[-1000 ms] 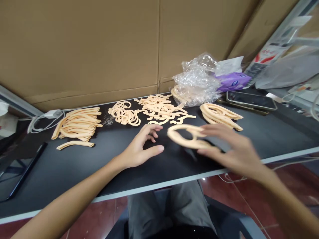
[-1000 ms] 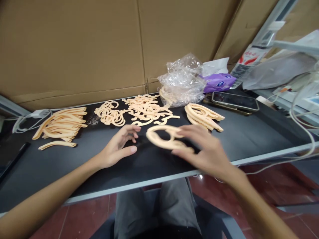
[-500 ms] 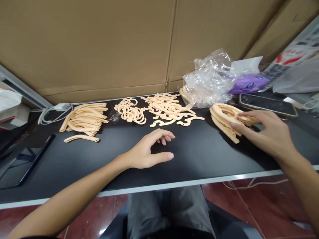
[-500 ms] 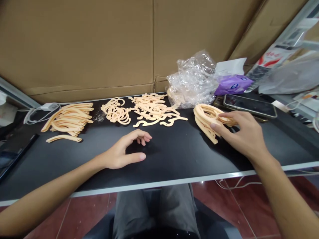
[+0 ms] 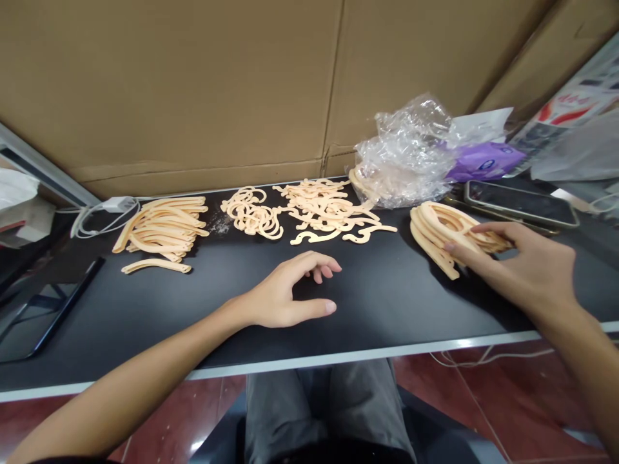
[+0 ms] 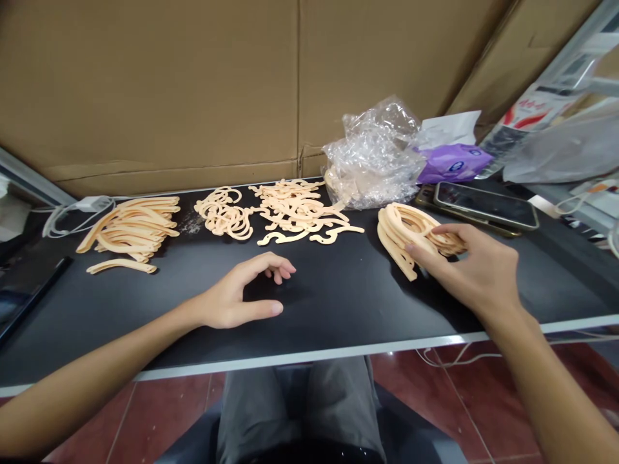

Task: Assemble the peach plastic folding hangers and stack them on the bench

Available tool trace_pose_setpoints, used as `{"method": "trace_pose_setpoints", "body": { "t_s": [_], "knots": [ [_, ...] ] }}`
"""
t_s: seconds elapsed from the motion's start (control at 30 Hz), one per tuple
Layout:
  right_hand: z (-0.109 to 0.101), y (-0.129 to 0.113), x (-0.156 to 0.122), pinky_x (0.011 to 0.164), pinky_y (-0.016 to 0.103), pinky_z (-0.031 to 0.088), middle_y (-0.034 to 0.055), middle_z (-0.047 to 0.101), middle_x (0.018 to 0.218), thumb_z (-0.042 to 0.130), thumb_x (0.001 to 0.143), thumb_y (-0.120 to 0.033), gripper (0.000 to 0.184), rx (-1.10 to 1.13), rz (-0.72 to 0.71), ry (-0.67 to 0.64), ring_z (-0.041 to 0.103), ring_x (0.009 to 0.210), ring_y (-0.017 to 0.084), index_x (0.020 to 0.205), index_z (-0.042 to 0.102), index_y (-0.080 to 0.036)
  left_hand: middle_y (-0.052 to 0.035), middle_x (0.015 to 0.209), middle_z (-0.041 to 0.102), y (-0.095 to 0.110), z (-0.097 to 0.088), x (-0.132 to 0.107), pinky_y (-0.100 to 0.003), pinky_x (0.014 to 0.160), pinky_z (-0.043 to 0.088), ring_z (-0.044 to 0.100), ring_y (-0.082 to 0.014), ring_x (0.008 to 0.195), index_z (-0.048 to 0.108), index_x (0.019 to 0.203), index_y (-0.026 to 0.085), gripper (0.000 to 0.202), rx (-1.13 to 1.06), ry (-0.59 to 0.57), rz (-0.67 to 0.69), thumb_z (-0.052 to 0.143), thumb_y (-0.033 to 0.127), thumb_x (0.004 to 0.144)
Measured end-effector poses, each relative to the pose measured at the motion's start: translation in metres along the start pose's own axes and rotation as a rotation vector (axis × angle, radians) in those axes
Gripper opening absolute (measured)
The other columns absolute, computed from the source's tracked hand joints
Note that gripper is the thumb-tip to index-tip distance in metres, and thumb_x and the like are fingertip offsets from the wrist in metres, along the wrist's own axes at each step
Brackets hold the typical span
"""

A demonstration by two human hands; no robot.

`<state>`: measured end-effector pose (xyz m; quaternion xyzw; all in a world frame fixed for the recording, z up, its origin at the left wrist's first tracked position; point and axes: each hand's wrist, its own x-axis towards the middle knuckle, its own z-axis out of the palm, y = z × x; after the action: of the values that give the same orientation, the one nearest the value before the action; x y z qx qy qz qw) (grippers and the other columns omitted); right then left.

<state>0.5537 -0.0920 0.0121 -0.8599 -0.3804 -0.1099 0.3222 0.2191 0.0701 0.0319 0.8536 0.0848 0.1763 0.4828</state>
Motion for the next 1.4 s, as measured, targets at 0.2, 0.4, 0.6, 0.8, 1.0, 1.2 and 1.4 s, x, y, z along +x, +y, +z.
{"method": "trace_pose_setpoints", "body": {
  "t_s": [0.2, 0.4, 0.6, 0.8, 1.0, 1.2, 1.4],
  "knots": [
    [0.002, 0.0, 0.0, 0.084, 0.041, 0.049, 0.0106, 0.073, 0.095, 0.065, 0.061, -0.066, 0.055, -0.029, -0.087, -0.052, 0.067, 0.088, 0.029, 0.092, 0.067, -0.021, -0.0089, 0.113, 0.064, 0.001, -0.001, 0.0, -0.038, 0.09, 0.051, 0.06, -0.0193, 0.095, 0.057, 0.121, 0.019, 0.043, 0.025, -0.024, 0.008, 0.073, 0.035, 0.085],
    [0.003, 0.0, -0.004, 0.082, 0.042, 0.05, 0.0123, 0.075, 0.092, 0.061, 0.063, -0.069, 0.054, -0.1, -0.126, 0.014, 0.07, 0.088, 0.032, 0.087, 0.066, -0.021, -0.0085, 0.112, 0.063, 0.001, 0.0, 0.0, -0.037, 0.089, 0.051, 0.059, -0.0185, 0.094, 0.057, 0.12, 0.018, 0.042, 0.037, -0.035, 0.022, 0.073, 0.033, 0.085],
    [0.003, -0.005, -0.013, 0.072, 0.041, 0.053, 0.0137, 0.077, 0.086, 0.057, 0.066, -0.069, 0.056, -0.198, -0.15, 0.183, 0.072, 0.082, 0.034, 0.088, 0.07, -0.019, -0.0084, 0.112, 0.063, 0.0, 0.0, -0.001, -0.038, 0.09, 0.051, 0.059, -0.0187, 0.095, 0.057, 0.12, 0.019, 0.042, 0.046, -0.038, 0.027, 0.073, 0.034, 0.085],
    [0.001, -0.019, -0.027, 0.074, 0.044, 0.053, 0.0156, 0.077, 0.09, 0.05, 0.075, -0.069, 0.06, -0.271, -0.171, 0.199, 0.073, 0.09, 0.037, 0.099, 0.072, -0.018, -0.0081, 0.111, 0.063, 0.0, 0.0, 0.0, -0.037, 0.089, 0.051, 0.058, -0.0186, 0.094, 0.058, 0.119, 0.019, 0.04, 0.056, -0.045, 0.044, 0.073, 0.034, 0.084],
    [-0.002, -0.028, -0.036, 0.069, 0.046, 0.054, 0.0129, 0.072, 0.116, 0.048, 0.078, -0.074, 0.063, -0.328, -0.159, 0.051, 0.071, 0.097, 0.037, 0.109, 0.069, -0.023, -0.0095, 0.118, 0.058, -0.001, 0.0, -0.001, -0.04, 0.092, 0.05, 0.058, -0.0196, 0.096, 0.055, 0.123, 0.02, 0.046, 0.08, -0.029, 0.043, 0.073, 0.034, 0.083],
    [-0.002, -0.029, -0.035, 0.074, 0.048, 0.055, 0.012, 0.071, 0.113, 0.051, 0.074, -0.074, 0.06, -0.25, -0.198, 0.007, 0.07, 0.101, 0.037, 0.104, 0.066, -0.024, -0.0099, 0.118, 0.056, -0.001, 0.0, -0.001, -0.04, 0.094, 0.05, 0.056, -0.0193, 0.097, 0.056, 0.122, 0.019, 0.046, 0.076, -0.046, 0.047, 0.073, 0.034, 0.083],
    [0.004, -0.003, -0.012, 0.087, 0.049, 0.052, 0.0126, 0.072, 0.103, 0.051, 0.072, -0.061, 0.043, -0.136, -0.306, 0.005, 0.068, 0.103, 0.036, 0.095, 0.063, -0.027, -0.0091, 0.114, 0.059, 0.0, 0.001, -0.002, -0.038, 0.09, 0.051, 0.057, -0.018, 0.092, 0.06, 0.115, 0.02, 0.038, 0.067, 0.009, 0.087, 0.073, 0.033, 0.082]
  ]
}}
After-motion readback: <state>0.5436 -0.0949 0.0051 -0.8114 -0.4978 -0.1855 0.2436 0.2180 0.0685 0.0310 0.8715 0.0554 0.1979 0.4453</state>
